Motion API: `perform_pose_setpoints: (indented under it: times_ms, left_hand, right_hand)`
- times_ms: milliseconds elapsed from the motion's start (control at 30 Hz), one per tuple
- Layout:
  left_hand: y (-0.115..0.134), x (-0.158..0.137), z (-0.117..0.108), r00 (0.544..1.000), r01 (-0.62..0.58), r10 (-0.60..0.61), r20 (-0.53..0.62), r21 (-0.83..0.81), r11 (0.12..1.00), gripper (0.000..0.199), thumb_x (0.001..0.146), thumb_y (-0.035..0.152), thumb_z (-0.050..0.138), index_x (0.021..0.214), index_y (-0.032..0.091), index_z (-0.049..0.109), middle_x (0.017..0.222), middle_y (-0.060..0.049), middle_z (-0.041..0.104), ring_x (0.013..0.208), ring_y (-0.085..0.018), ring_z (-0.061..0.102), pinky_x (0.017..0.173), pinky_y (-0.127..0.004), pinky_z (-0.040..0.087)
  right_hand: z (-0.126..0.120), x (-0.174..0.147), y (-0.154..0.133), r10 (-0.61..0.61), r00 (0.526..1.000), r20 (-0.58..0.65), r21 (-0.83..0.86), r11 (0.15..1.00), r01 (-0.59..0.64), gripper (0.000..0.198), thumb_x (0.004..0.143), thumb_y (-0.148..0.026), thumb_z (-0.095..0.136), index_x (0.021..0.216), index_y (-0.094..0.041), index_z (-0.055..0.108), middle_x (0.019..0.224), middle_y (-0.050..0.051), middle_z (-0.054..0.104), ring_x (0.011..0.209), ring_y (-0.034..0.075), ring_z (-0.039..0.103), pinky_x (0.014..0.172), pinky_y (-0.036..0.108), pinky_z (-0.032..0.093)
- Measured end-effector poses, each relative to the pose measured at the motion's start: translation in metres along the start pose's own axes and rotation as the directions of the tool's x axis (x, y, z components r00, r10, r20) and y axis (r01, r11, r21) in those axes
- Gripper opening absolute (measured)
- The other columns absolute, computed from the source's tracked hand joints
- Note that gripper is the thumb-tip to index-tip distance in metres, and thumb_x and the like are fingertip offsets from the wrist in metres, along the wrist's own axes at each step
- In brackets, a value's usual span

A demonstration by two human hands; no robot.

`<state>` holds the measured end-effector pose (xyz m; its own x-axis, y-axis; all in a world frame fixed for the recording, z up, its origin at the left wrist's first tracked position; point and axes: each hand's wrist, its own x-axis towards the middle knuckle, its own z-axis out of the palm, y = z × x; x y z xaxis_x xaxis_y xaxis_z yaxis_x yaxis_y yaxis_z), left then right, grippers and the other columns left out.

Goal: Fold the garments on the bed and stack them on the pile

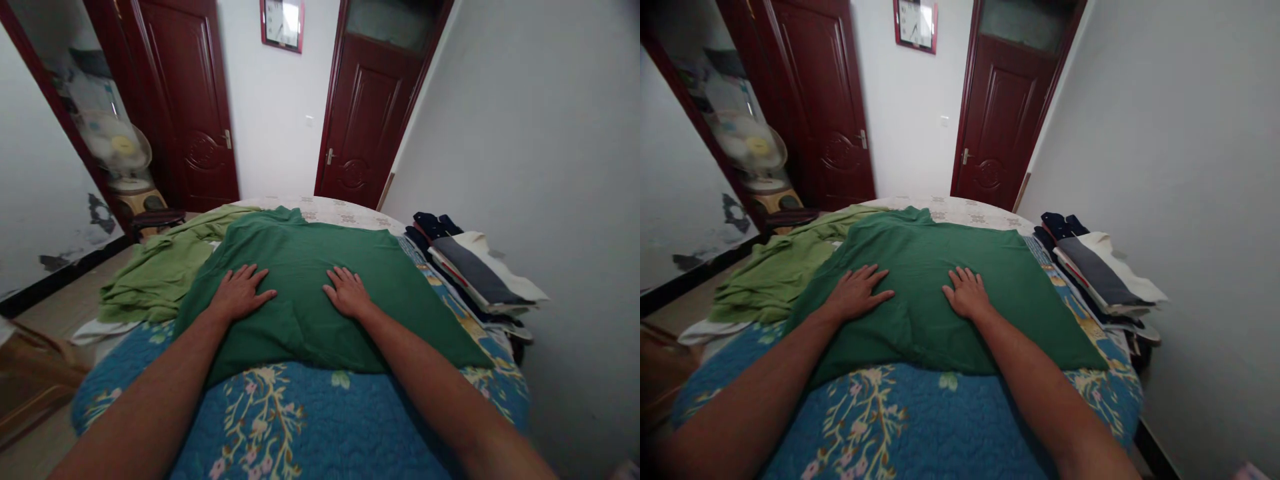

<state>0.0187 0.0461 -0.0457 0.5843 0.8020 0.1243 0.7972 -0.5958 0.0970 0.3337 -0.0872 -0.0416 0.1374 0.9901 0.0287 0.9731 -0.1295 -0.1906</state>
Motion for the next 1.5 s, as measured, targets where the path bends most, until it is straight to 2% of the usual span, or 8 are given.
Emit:
perform_pose_setpoints:
  times_ms: [300,467,633,767,1000,1200,1333,1500]
  left_hand:
    - [-0.004,0.004,0.004,1.000,0.000,0.001,-0.012,0.037,0.999,0.088,0.097,0.082,0.039,0.164,0.026,0.049,0.173,-0.015,0.040,0.159,-0.041,0.035,0.126,-0.066,0.027]
    - [-0.005,0.006,0.005,1.000,0.005,-0.005,-0.006,0.061,0.998,0.086,0.097,0.079,0.038,0.164,0.027,0.048,0.173,-0.014,0.040,0.159,-0.039,0.036,0.126,-0.065,0.028]
    - [-0.006,0.011,0.001,0.998,0.023,-0.027,0.051,0.078,0.997,0.083,0.098,0.074,0.040,0.165,0.026,0.047,0.174,-0.014,0.039,0.160,-0.040,0.035,0.125,-0.068,0.029]
    - [0.016,0.024,-0.015,0.996,-0.015,0.005,0.093,0.098,0.995,0.079,0.100,0.068,0.039,0.165,0.023,0.046,0.172,-0.016,0.041,0.156,-0.041,0.041,0.122,-0.072,0.033]
    - [0.150,0.064,-0.026,0.888,-0.458,0.458,0.036,-0.007,0.889,0.073,0.105,0.063,0.041,0.168,0.028,0.038,0.176,-0.010,0.037,0.162,-0.037,0.032,0.129,-0.063,0.029]
    - [0.245,0.100,0.015,0.834,-0.524,0.532,0.147,-0.092,0.847,0.075,0.106,0.066,0.035,0.170,0.028,0.036,0.178,-0.012,0.032,0.163,-0.039,0.029,0.129,-0.065,0.028]
    - [0.254,0.127,0.039,0.894,-0.436,0.440,0.086,-0.066,0.898,0.076,0.106,0.070,0.027,0.169,0.030,0.038,0.178,-0.011,0.031,0.165,-0.037,0.025,0.130,-0.065,0.023]
    - [0.218,0.160,0.044,0.947,-0.307,0.308,0.090,-0.024,0.951,0.079,0.106,0.071,0.024,0.170,0.028,0.037,0.179,-0.012,0.028,0.165,-0.037,0.023,0.130,-0.067,0.022]
  right_hand:
    - [-0.024,-0.038,0.172,0.453,0.886,-0.098,-0.078,0.884,-0.461,0.071,0.110,-0.062,0.027,0.170,-0.024,0.037,0.178,0.010,0.028,0.164,0.033,0.024,0.130,0.060,0.020]
    - [-0.032,-0.061,0.224,0.556,0.810,-0.190,-0.057,0.817,-0.574,0.067,0.111,-0.054,0.026,0.163,-0.019,0.049,0.173,0.014,0.039,0.160,0.031,0.033,0.128,0.054,0.026]
    - [-0.032,-0.067,0.226,0.531,0.821,-0.209,-0.038,0.834,-0.550,0.060,0.110,-0.046,0.029,0.159,-0.020,0.054,0.172,0.012,0.041,0.160,0.029,0.034,0.128,0.058,0.025]
    - [-0.030,-0.066,0.214,0.501,0.841,-0.206,-0.052,0.853,-0.520,0.066,0.108,-0.059,0.038,0.159,-0.020,0.053,0.174,0.014,0.037,0.163,0.035,0.024,0.129,0.068,0.014]
    - [-0.032,-0.061,0.183,0.249,0.963,-0.099,-0.021,0.967,-0.252,0.071,0.108,-0.063,0.038,0.166,-0.022,0.043,0.176,0.013,0.032,0.164,0.033,0.024,0.131,0.063,0.016]
    - [-0.034,-0.064,0.175,0.137,0.989,-0.060,0.005,0.991,-0.137,0.068,0.108,-0.060,0.040,0.167,-0.026,0.042,0.177,0.009,0.031,0.165,0.031,0.023,0.132,0.061,0.016]
    - [-0.034,-0.063,0.177,0.126,0.990,-0.059,0.028,0.992,-0.125,0.068,0.108,-0.061,0.040,0.166,-0.027,0.043,0.177,0.008,0.032,0.165,0.031,0.023,0.132,0.061,0.015]
    - [-0.038,-0.063,0.175,0.149,0.988,-0.046,0.051,0.988,-0.147,0.068,0.108,-0.062,0.039,0.165,-0.027,0.045,0.177,0.007,0.032,0.165,0.031,0.023,0.133,0.060,0.015]
